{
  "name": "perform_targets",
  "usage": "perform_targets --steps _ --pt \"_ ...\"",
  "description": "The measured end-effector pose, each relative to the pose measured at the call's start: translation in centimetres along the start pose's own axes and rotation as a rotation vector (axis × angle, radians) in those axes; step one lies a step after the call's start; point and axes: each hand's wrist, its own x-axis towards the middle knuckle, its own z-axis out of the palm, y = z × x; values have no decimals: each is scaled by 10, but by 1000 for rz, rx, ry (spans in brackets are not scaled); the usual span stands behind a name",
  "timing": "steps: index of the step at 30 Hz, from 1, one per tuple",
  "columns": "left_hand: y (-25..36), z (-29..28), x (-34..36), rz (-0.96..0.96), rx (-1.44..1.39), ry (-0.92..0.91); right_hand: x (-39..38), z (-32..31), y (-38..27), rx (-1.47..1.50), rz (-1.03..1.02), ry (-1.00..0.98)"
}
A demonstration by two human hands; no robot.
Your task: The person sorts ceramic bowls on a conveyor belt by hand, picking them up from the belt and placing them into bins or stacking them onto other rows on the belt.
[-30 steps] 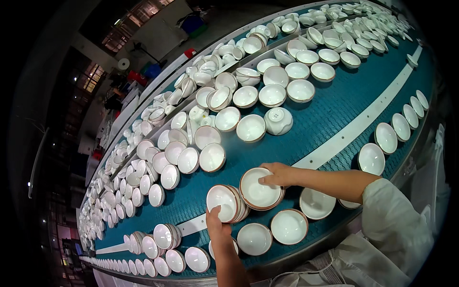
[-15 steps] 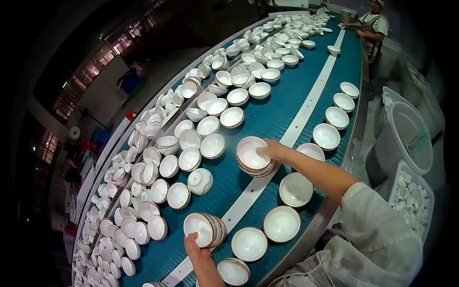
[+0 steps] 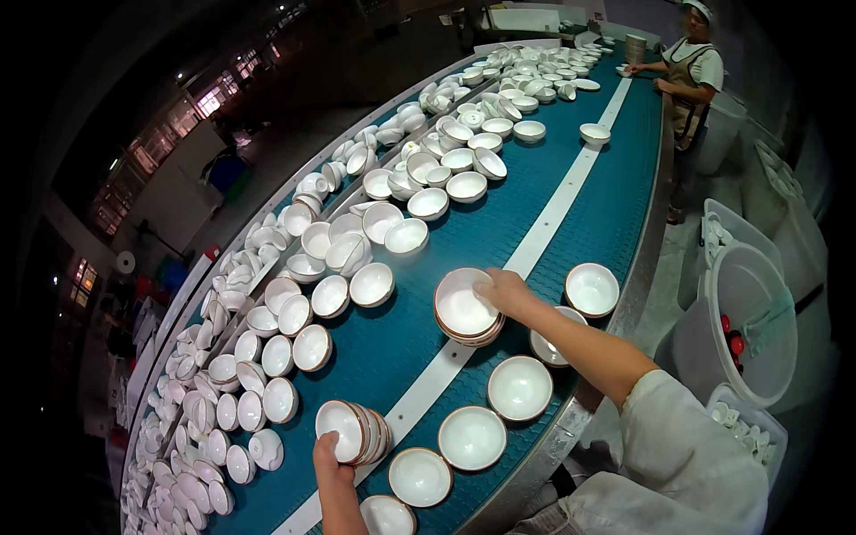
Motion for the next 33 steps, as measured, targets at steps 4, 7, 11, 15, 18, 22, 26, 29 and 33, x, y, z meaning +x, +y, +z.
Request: perform_targets --steps 4,7,11,15,18,22,26,29,33 --pt "-11 96 -19 310 380 414 14 -22 15 60 -298 35" --pt "-18 145 -45 793 826 477 34 -43 36 186 -461 83" --pt "-43 241 -79 987 1103 211 49 -122 62 462 -279 298" --pt "-66 307 -71 914 1115 -94 52 -227 139 263 81 290" --pt "-92 362 -43 906 1052 -172 33 -268 205 -218 227 204" --pt "-97 391 25 709 1052 10 44 -248 179 -583 133 -41" --pt "-143 432 60 694 952 -164 90 -215 105 -151 -49 -151" --pt "-120 453 37 612 1232 -254 137 -178 102 -99 -51 -351" --pt "-53 378 -1 1197 1307 696 186 -189 103 72 -24 -631"
